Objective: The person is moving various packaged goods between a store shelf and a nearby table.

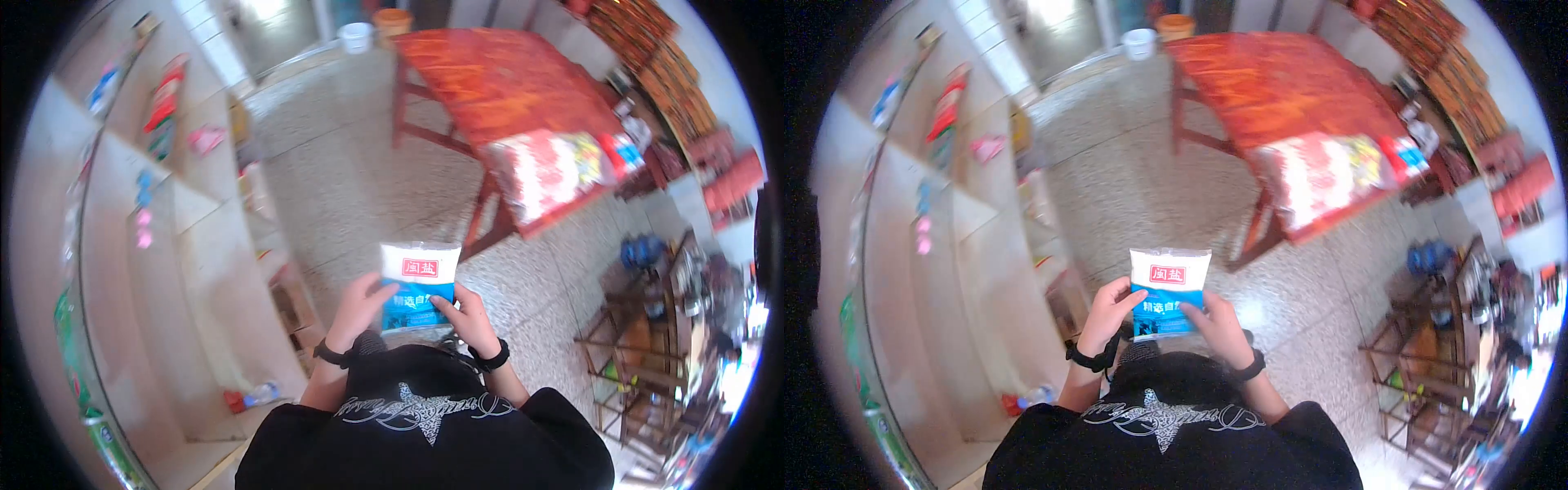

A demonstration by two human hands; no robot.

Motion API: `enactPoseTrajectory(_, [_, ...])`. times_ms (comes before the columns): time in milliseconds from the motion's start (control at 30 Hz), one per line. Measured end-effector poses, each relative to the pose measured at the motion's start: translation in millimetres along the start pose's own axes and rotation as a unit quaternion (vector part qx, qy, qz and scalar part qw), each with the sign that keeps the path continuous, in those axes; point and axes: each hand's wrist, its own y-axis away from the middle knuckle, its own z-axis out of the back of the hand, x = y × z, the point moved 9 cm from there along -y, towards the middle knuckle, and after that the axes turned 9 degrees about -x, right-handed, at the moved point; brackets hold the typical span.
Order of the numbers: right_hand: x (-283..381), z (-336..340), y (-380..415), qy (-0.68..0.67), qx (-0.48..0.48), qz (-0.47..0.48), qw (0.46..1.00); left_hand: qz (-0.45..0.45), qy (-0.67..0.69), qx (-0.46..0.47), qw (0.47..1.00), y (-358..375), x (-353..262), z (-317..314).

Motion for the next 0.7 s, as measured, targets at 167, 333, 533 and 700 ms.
enactPoseTrajectory(167, [-39.5, 140.7, 46.5, -0.031, -0.135, -0.048, 0.989, 0.022, 0.041, 0.069, 0.997, -1.6, 9.7, -154.5])
enactPoseTrajectory(333, [-95.2, 298.2, 105.6, -0.052, -0.263, -0.056, 0.962, -0.016, 0.012, 0.193, 0.981, 10.4, -1.5, -333.4])
enactPoseTrajectory(533, [-136.4, 362.3, 130.2, -0.149, -0.344, -0.045, 0.926, 0.023, -0.053, 0.294, 0.954, 11.7, -2.0, -430.1])
enactPoseTrajectory(700, [-141.6, 387.6, 124.3, -0.142, -0.399, -0.053, 0.904, 0.033, -0.091, 0.326, 0.940, -7.4, 5.2, -456.5])
